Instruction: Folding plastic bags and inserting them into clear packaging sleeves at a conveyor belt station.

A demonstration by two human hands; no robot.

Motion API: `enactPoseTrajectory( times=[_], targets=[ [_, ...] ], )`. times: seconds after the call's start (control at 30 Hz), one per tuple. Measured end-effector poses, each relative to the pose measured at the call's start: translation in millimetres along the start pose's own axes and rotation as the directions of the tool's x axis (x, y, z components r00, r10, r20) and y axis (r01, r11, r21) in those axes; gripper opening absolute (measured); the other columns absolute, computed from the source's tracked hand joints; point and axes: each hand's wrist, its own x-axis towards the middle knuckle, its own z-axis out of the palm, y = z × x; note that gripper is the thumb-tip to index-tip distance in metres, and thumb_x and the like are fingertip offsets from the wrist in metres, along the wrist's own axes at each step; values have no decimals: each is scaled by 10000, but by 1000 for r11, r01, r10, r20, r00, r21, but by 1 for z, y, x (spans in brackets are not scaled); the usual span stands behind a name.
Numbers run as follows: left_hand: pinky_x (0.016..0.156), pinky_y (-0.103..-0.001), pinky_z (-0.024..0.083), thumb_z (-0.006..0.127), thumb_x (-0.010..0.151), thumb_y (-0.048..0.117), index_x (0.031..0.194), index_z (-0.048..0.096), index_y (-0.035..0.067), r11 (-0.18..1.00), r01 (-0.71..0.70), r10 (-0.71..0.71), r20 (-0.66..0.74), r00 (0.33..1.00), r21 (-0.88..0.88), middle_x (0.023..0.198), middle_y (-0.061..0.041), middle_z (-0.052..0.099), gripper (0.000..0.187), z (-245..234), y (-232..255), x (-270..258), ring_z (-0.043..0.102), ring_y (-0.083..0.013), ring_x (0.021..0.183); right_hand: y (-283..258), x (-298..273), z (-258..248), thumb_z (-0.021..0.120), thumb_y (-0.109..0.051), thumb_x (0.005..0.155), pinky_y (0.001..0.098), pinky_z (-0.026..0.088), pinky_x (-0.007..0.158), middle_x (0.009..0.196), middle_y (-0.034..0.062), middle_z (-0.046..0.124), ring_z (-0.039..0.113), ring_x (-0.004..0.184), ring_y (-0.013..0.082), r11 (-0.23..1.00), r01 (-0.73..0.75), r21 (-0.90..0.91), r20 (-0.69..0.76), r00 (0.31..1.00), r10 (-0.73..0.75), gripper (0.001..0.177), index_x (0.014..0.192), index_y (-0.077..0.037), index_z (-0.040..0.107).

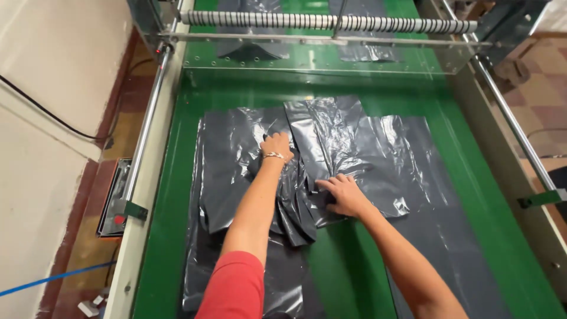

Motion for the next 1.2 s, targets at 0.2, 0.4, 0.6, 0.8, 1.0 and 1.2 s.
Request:
enactPoseTrajectory(
  times=[0.2,0.4,0.6,0.8,1.0,1.2],
  targets=[
    [903,-507,522,575,898,279,993,744,291,997,-71,68,-93,993,-21,1047,-2,730,195,-28,-42,-34,670,-290,1097,13,9,-25,781,-387,661,438,497,771,812,-78,722,660,853,209,985,175,-6,-194,966,-173,232,868,-308,716],
    [829,-375,566,688,853,189,1032,675,288,900,-362,228,-444,867,-244,901,48,693,206,-69,-70,-147,689,-197,958,63,-17,-71,768,-465,766,409,570,747,874,-83,755,734,848,203,986,-161,40,-297,941,165,263,990,-342,707],
    [716,-322,523,619,751,-59,1357,549,179,677,-472,247,-431,868,-564,1041,-78,589,654,-97,-75,-277,633,-230,902,38,-58,-158,726,-360,862,448,538,655,822,10,740,706,735,324,944,-309,-114,-575,796,191,160,998,-277,734],
    [758,-295,459,639,664,1,931,724,235,750,-570,435,-398,807,-336,958,49,577,365,-59,-100,-328,580,-171,912,-75,-103,-198,786,-240,869,359,457,581,703,-28,608,571,586,249,938,-342,-50,-856,499,136,173,970,-217,647],
    [808,-332,390,613,591,114,850,640,340,739,-657,656,-385,649,152,960,150,564,346,-54,-69,-413,495,-140,1057,-156,-120,-164,786,-284,763,359,508,602,587,-17,599,621,546,254,972,-232,-41,-735,665,128,240,920,-232,613],
    [888,-367,366,569,679,123,865,640,332,650,-743,721,-438,536,161,997,145,595,289,-35,-42,-456,505,-141,1135,-193,-131,-120,688,-306,809,380,502,660,627,-3,649,690,611,229,999,-44,13,-553,832,44,210,941,-202,561]
  ],
)
